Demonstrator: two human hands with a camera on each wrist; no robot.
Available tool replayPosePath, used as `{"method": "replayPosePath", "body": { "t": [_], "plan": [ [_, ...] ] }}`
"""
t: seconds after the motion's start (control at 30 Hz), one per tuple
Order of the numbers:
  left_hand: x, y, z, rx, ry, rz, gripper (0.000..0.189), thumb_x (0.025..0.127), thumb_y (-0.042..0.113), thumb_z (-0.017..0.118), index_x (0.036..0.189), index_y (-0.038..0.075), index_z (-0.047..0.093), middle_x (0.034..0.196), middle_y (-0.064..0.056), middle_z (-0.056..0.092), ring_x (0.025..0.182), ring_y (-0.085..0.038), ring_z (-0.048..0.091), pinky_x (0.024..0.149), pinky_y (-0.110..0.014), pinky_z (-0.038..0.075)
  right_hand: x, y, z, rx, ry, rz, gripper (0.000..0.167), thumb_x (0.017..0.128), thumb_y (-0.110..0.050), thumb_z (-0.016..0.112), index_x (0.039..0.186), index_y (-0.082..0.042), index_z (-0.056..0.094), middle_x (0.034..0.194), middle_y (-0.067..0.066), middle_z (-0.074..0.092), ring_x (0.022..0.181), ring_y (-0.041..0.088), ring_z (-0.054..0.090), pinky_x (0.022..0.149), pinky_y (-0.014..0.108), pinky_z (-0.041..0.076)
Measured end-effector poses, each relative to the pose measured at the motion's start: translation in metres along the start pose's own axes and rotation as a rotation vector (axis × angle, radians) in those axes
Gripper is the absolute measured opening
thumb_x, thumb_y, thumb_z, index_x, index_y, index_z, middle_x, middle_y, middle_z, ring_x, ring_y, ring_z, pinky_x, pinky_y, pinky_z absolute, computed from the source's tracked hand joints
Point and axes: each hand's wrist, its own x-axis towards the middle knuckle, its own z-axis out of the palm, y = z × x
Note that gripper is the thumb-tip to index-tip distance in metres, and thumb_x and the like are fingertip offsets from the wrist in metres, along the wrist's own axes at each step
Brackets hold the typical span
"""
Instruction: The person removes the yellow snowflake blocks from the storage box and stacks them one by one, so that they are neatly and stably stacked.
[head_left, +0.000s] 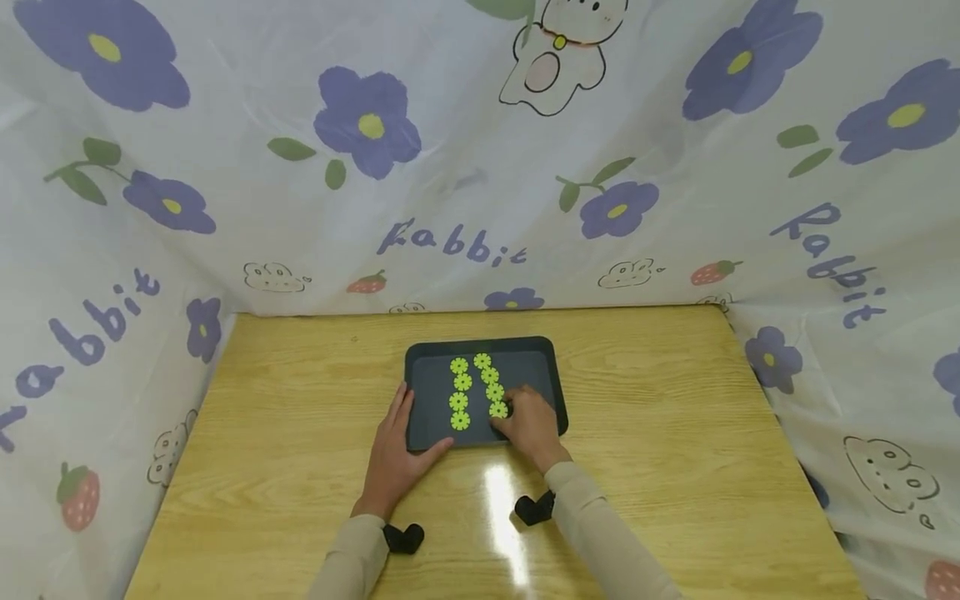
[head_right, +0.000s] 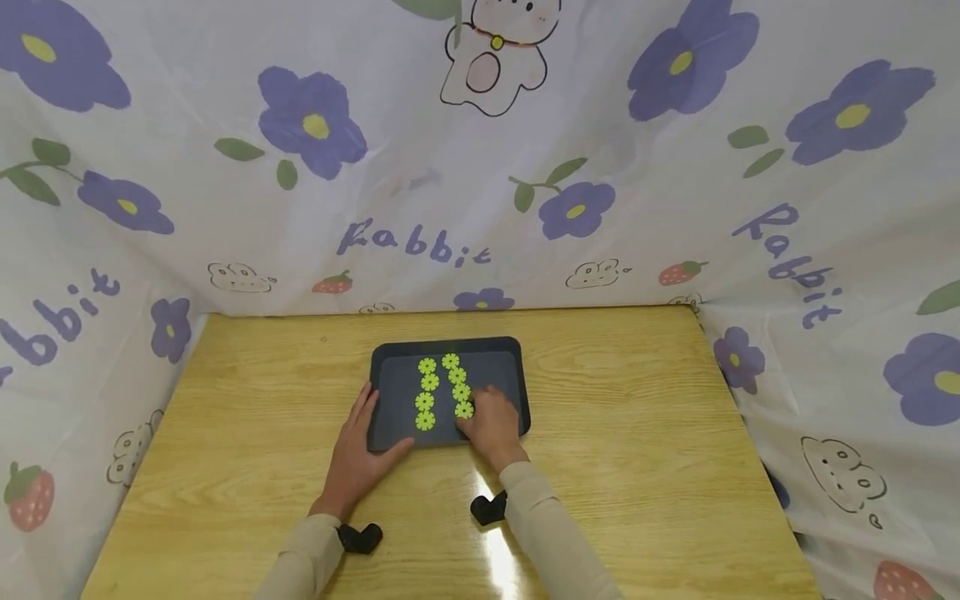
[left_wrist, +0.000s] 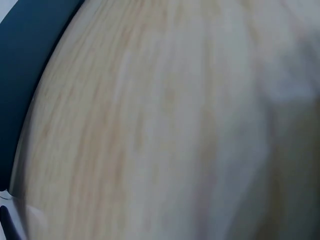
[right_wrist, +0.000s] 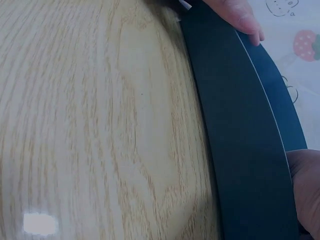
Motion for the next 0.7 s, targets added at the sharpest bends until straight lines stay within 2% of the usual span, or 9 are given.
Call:
{"method": "replayPosePath", "body": {
  "t": [0.3,0.43,0.7],
  "plan": [
    [-0.0010,-0.0037,0.0023,0.011,0.028,0.016,0.107,0.083,0.054,0.083,0.163,0.005,0.031,0.172,-0.001,0.020,0.150,-0.036,0.034,0.116,-0.062,0.036,0.0008,-0.0011,0.0010,0.044,-0.025,0.031,0.041,0.083,-0.026,0.090,0.112,-0.001,0.076,0.107,0.014,0.067,0.091,0.030,0.070,0.076,0.043,0.062],
    [-0.0014,-0.0030,0.0022,0.018,0.036,0.017,0.108,0.083,0.054,0.083,0.163,0.006,0.030,0.172,0.000,0.021,0.150,-0.035,0.035,0.116,-0.061,0.037,0.0009,-0.0020,0.0009,0.050,-0.044,0.029,0.040,0.084,-0.024,0.089,0.113,-0.001,0.074,0.107,0.014,0.066,0.090,0.030,0.070,0.075,0.042,0.061],
    [-0.0019,-0.0015,0.0022,0.020,0.046,0.025,0.108,0.083,0.053,0.083,0.163,0.005,0.030,0.172,0.000,0.020,0.151,-0.033,0.034,0.117,-0.058,0.036,0.0013,-0.0040,-0.0004,0.096,-0.069,-0.001,0.038,0.087,-0.014,0.086,0.120,-0.002,0.071,0.110,0.013,0.071,0.096,0.027,0.069,0.079,0.043,0.060]
  ]
}}
